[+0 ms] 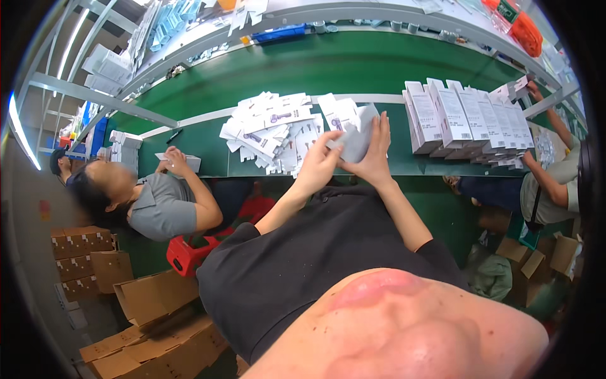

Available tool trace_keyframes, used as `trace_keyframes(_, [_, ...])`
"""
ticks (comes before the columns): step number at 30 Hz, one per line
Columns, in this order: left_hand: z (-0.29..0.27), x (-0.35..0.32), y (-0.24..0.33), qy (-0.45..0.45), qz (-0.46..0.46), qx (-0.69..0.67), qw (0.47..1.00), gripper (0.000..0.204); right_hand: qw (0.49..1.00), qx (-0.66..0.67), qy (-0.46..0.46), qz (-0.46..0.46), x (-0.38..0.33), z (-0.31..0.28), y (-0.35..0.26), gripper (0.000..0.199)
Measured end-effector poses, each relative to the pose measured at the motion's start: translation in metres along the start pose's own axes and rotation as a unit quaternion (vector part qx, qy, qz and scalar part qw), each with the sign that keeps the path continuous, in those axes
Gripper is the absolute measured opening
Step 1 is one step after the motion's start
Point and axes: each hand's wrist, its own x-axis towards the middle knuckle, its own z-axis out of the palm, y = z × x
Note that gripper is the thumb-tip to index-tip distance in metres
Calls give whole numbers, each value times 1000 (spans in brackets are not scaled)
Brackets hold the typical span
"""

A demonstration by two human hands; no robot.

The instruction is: The person folds flat cardboard blanks into boxes by hand and organizes the assembled boxes in rows on the table.

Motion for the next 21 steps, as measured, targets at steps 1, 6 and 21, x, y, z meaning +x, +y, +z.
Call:
trace_keyframes(1, [-3, 5, 1, 0, 7, 0, 1000, 41, 1000, -2, 4, -6, -3, -3, 1, 138])
trace_keyframes(6, [-37, 42, -2, -202, -54, 311, 927, 48, 988, -61, -115, -87, -18, -14, 15, 135])
trace_keyframes(21, [-7, 47, 20, -111, 348, 21, 931, 50, 881, 471, 12, 38, 37, -48, -22, 60])
